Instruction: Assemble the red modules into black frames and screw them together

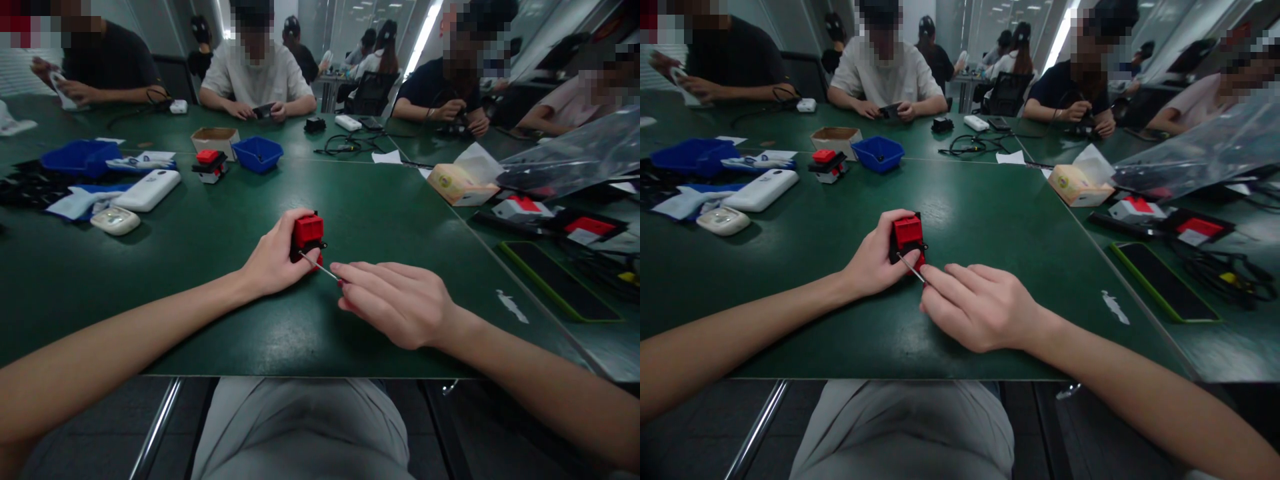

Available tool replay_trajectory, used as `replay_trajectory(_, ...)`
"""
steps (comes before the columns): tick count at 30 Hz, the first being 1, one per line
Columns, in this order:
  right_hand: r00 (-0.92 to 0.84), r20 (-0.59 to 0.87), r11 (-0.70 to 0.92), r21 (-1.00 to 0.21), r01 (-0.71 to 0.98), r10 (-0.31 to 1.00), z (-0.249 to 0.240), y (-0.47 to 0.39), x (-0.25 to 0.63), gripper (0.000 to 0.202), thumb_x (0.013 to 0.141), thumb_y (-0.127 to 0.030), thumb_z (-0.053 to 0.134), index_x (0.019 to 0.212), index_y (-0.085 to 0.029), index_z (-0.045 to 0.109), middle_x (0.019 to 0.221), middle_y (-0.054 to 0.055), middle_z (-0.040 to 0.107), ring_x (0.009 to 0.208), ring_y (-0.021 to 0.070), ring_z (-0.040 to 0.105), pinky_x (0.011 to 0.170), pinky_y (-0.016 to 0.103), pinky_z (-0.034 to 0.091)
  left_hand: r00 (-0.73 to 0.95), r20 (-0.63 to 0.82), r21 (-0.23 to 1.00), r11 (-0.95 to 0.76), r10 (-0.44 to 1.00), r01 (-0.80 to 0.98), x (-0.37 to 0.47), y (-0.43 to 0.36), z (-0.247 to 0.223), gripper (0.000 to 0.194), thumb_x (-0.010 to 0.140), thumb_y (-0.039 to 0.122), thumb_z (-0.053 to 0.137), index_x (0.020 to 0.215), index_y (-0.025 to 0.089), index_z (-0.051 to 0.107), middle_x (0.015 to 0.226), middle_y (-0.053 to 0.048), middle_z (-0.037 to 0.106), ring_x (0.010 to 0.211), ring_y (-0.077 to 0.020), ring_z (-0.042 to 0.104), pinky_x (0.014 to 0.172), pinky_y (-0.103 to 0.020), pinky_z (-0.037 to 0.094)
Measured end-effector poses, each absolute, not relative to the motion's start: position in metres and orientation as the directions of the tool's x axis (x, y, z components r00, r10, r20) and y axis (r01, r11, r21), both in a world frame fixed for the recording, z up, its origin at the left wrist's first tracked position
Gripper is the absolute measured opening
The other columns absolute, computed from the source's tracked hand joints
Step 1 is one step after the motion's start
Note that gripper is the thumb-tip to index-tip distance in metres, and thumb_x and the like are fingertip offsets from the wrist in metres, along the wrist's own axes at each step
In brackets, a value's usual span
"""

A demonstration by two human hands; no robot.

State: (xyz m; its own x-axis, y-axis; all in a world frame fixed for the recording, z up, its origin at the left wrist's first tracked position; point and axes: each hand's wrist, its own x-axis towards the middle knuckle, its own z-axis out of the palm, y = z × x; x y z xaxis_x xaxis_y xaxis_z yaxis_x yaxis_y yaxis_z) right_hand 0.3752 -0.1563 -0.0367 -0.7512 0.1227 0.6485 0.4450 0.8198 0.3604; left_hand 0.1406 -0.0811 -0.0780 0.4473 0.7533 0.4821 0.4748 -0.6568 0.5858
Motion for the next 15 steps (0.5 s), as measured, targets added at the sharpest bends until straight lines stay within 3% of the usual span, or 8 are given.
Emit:
replay_trajectory(2,-0.724,0.667,0.825,0.301,0.478,0.177,-0.0363,-0.1548,0.3772,0.014,0.101,-0.024,0.06,0.102,-0.011,0.061,0.098,0.015,0.08,0.083,0.0211,0.078,0.07,0.031,0.062,0.454,0.493,0.569,-0.67,0.742,0.477,0.1403,-0.0808,-0.0785,0.06,0.087,0.039,0.065,0.138,0.021,0.039,0.124,-0.012,0.064,0.098,-0.026,0.067,0.086,-0.043,0.055)
replay_trajectory(4,-0.724,0.658,0.841,0.259,0.474,0.205,-0.0356,-0.1526,0.3785,0.017,0.104,-0.027,0.056,0.104,-0.011,0.061,0.102,0.017,0.08,0.089,0.0229,0.078,0.075,0.033,0.063,0.458,0.498,0.558,-0.676,0.736,0.48,0.1406,-0.0807,-0.0786,0.06,0.086,0.038,0.065,0.138,0.022,0.039,0.124,-0.012,0.064,0.098,-0.0259,0.066,0.087,-0.043,0.055)
replay_trajectory(9,-0.812,0.579,0.871,0.36,0.334,0.072,-0.0359,-0.1523,0.3766,0.011,0.102,-0.016,0.05,0.103,-0.015,0.061,0.12,0.016,0.077,0.109,0.0273,0.075,0.076,0.035,0.064,0.445,0.49,0.576,-0.661,0.75,0.481,0.1415,-0.0811,-0.0775,0.058,0.087,0.039,0.063,0.137,0.022,0.04,0.121,-0.011,0.065,0.094,-0.0247,0.066,0.084,-0.043,0.055)
replay_trajectory(15,-0.718,0.651,0.846,0.218,0.487,0.246,-0.0374,-0.1529,0.3823,0.018,0.106,-0.031,0.052,0.104,-0.015,0.062,0.095,0.01,0.081,0.083,0.0184,0.078,0.072,0.029,0.063,0.46,0.499,0.558,-0.679,0.734,0.478,0.1408,-0.0816,-0.0779,0.059,0.086,0.038,0.065,0.138,0.023,0.04,0.126,-0.012,0.063,0.1,-0.026,0.067,0.087,-0.043,0.056)
